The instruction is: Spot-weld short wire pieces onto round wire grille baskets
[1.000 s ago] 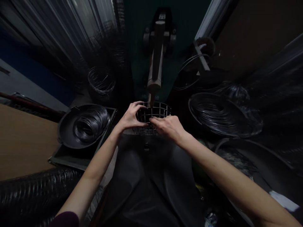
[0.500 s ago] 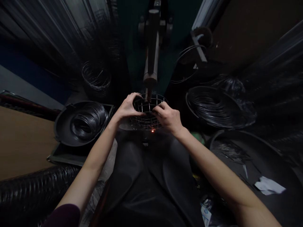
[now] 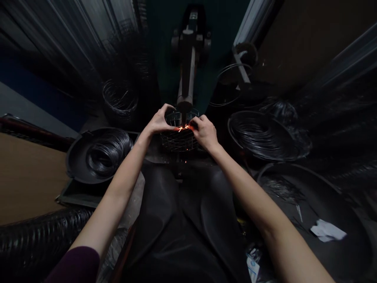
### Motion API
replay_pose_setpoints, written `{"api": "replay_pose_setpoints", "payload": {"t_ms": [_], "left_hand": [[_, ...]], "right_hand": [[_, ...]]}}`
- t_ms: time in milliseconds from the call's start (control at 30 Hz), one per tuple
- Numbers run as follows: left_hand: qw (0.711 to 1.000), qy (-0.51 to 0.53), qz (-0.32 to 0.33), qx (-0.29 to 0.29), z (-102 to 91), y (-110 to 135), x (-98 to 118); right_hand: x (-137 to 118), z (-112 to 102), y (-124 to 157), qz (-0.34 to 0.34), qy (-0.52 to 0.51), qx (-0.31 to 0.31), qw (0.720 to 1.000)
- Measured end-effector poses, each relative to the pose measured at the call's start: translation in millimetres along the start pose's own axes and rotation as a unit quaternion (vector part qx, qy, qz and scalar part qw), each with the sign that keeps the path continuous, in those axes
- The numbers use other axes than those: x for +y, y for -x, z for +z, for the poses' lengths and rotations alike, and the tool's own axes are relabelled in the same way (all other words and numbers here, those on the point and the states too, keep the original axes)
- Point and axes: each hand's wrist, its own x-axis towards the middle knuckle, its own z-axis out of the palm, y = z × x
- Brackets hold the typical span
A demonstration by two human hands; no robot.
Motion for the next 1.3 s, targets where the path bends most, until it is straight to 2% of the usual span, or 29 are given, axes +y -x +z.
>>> {"api": "replay_pose_setpoints", "payload": {"t_ms": [100, 167, 267, 333, 400, 467, 500, 567, 667, 700, 767, 833, 900, 967, 1000, 1100, 1200, 1300], "left_hand": [[0.996, 0.086, 0.019, 0.007, 1.5, 14, -23], [0.991, 0.136, -0.005, 0.015, 7.0, 34, -45], [0.976, 0.205, -0.073, 0.003, 20.8, 63, -75], [0.966, 0.239, -0.098, 0.013, 29.2, 75, -84], [0.961, 0.251, -0.101, 0.048, 32.3, 83, -83], [0.963, 0.245, -0.081, 0.077, 28.6, 89, -74], [0.967, 0.232, -0.063, 0.086, 24.6, 94, -67], [0.978, 0.187, -0.022, 0.091, 14.3, 104, -50], [0.994, 0.086, 0.029, 0.067, -0.1, 117, -22], [0.996, 0.054, 0.040, 0.050, -3.1, 119, -13], [0.998, -0.001, 0.056, 0.011, -5.6, 119, 3], [0.997, -0.043, 0.061, -0.023, -4.3, 116, 15], [0.995, -0.069, 0.058, -0.038, -1.2, 110, 22], [0.994, -0.081, 0.056, -0.041, 1.9, 105, 25], [0.994, -0.081, 0.055, -0.041, 3.4, 103, 26], [0.995, -0.072, 0.049, -0.045, 8.2, 96, 27], [0.996, -0.060, 0.039, -0.052, 15.1, 91, 27], [0.997, -0.046, 0.034, -0.054, 22.3, 89, 27]], "right_hand": [[-5, -21, 14, 0.026, -0.027, 0.028, 0.999], [-3, -40, 43, 0.043, -0.063, 0.017, 0.997], [13, -58, 110, 0.093, -0.101, -0.068, 0.988], [33, -55, 158, 0.139, -0.110, -0.145, 0.974], [56, -45, 197, 0.144, -0.117, -0.218, 0.958], [70, -36, 216, 0.129, -0.125, -0.265, 0.947], [71, -34, 217, 0.123, -0.128, -0.267, 0.947], [59, -36, 202, 0.118, -0.135, -0.239, 0.954], [14, -49, 148, 0.099, -0.190, -0.203, 0.955], [-3, -52, 128, 0.086, -0.220, -0.214, 0.948], [-30, -54, 89, 0.079, -0.248, -0.279, 0.924], [-47, -49, 60, 0.089, -0.226, -0.340, 0.909], [-54, -42, 44, 0.074, -0.137, -0.346, 0.925], [-56, -37, 43, 0.007, 0.000, -0.320, 0.947], [-56, -36, 45, -0.034, 0.071, -0.313, 0.947], [-56, -39, 60, -0.125, 0.225, -0.334, 0.907], [-53, -44, 68, -0.164, 0.300, -0.341, 0.875], [-43, -43, 69, -0.198, 0.316, -0.316, 0.873]]}}
